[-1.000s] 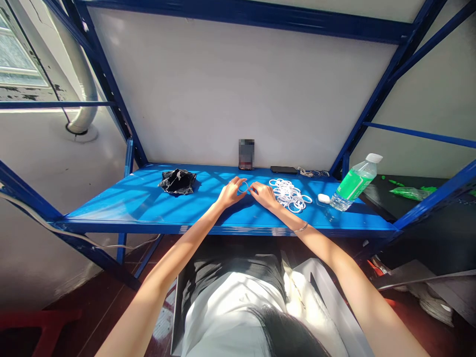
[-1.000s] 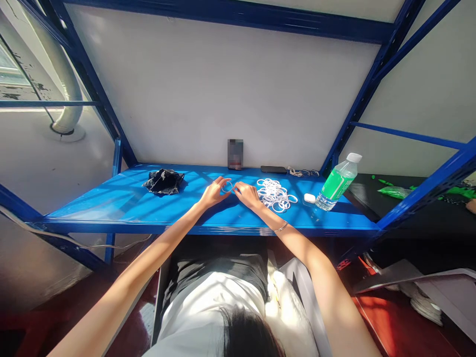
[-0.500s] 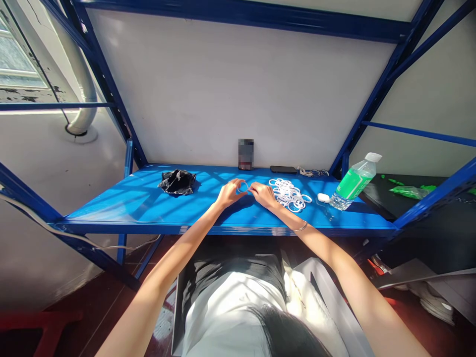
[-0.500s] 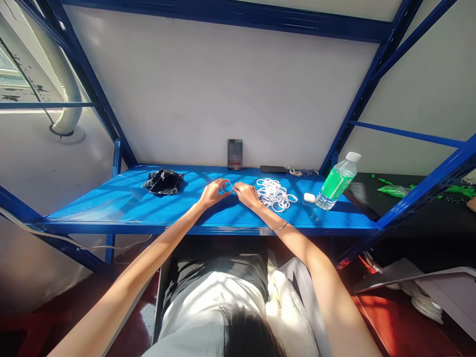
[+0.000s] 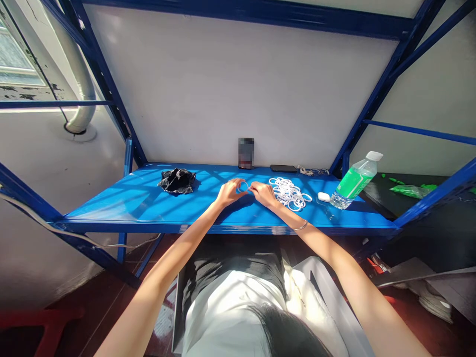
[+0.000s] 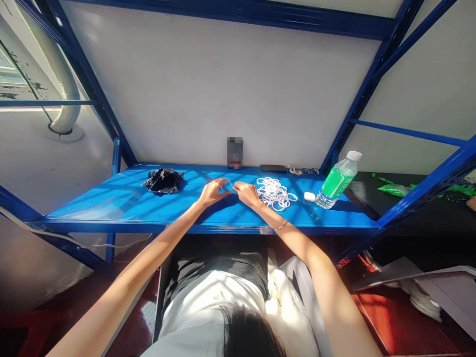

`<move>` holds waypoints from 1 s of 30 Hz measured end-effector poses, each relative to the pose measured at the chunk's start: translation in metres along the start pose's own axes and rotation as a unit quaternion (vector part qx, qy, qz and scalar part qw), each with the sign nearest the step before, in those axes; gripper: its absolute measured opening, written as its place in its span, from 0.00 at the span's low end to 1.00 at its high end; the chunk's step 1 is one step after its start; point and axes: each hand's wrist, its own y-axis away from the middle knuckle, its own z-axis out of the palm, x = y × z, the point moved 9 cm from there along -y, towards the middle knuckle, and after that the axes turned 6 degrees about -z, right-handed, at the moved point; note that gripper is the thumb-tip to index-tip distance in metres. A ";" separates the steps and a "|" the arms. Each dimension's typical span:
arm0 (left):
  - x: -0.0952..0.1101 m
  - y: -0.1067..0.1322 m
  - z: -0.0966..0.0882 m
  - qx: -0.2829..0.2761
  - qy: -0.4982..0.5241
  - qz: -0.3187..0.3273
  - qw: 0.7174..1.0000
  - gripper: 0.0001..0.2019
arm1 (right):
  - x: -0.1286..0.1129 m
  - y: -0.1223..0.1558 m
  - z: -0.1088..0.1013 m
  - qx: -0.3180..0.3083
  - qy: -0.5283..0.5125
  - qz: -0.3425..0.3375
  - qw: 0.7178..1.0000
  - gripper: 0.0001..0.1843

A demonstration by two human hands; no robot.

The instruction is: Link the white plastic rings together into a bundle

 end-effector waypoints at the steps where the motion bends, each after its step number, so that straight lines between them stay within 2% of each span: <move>1: 0.000 0.000 0.000 0.000 0.000 0.000 1.000 0.21 | 0.000 0.000 -0.001 0.002 0.000 -0.001 1.000 0.11; 10: 0.000 0.000 0.001 0.001 -0.003 0.000 1.000 0.21 | -0.003 0.000 -0.005 0.022 -0.008 -0.017 1.000 0.10; 30: 0.000 0.000 0.000 -0.006 -0.008 -0.009 1.000 0.19 | 0.000 0.000 0.000 -0.009 0.000 0.006 1.000 0.12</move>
